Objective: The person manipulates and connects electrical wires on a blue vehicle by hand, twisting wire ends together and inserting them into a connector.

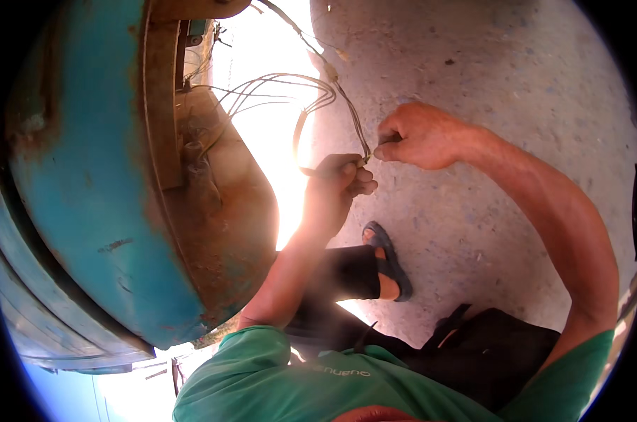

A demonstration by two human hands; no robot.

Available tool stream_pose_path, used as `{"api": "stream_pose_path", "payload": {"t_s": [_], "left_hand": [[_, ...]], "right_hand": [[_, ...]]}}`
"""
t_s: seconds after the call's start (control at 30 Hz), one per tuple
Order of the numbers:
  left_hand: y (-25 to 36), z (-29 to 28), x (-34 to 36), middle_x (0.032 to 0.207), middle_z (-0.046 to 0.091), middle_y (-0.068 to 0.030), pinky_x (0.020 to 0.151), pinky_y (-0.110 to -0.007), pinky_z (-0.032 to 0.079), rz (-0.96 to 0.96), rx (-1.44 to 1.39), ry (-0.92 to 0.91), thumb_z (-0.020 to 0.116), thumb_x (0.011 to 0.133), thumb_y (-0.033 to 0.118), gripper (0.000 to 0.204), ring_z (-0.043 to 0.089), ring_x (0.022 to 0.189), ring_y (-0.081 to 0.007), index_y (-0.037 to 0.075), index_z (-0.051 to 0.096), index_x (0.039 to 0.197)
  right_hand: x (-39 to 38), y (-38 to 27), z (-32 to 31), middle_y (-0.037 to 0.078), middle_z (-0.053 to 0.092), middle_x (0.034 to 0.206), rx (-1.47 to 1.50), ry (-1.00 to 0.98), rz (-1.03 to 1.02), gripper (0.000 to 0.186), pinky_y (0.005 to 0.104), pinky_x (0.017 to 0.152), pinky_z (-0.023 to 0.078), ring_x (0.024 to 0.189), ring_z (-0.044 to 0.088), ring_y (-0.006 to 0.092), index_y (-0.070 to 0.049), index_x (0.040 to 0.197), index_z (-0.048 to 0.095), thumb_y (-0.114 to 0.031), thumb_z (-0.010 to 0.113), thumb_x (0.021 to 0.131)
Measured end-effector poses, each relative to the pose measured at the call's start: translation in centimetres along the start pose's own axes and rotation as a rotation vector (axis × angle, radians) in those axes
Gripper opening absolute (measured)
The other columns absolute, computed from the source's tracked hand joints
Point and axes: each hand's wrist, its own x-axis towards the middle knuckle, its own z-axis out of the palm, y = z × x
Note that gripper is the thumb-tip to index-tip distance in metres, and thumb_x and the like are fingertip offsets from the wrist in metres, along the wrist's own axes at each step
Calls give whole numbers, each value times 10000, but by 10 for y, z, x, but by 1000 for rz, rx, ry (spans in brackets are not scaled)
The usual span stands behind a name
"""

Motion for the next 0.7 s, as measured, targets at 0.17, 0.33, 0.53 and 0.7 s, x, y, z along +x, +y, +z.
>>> {"api": "stream_pose_path", "payload": {"t_s": [0.17, 0.33, 0.53, 0.7], "left_hand": [[3, 3, -2, 933, 636, -136, 802, -409, 503, -19, 18, 17, 507, 967, 129, 247, 615, 835, -282, -31, 548, 1151], [0, -1, -3, 931, 632, -136, 803, -406, 500, -8, 79, 0, 500, 975, 140, 250, 613, 848, -284, -28, 546, 1154], [1, 5, -5, 937, 635, -136, 803, -401, 495, -2, 68, -19, 493, 981, 132, 238, 619, 849, -285, -20, 545, 1155], [3, 4, -4, 936, 635, -137, 803, -403, 497, -9, 73, -32, 490, 981, 125, 235, 620, 845, -284, -17, 543, 1160]], "right_hand": [[-2, -3, -1, 172, 696, 823, -1, -20, 27, 316, 441, 711, 502, 786, 662, 324, -9, 878, 713, -311, 631, 831], [-2, -4, 0, 168, 698, 819, -1, -39, 43, 320, 429, 711, 507, 789, 667, 305, -2, 892, 715, -307, 642, 831], [-3, -1, -1, 177, 701, 825, 42, -56, 53, 323, 423, 717, 510, 798, 673, 288, 12, 905, 714, -296, 657, 827], [-2, 0, 1, 142, 684, 768, 35, -21, 33, 303, 406, 680, 494, 716, 638, 250, 22, 877, 697, -277, 660, 848]]}}
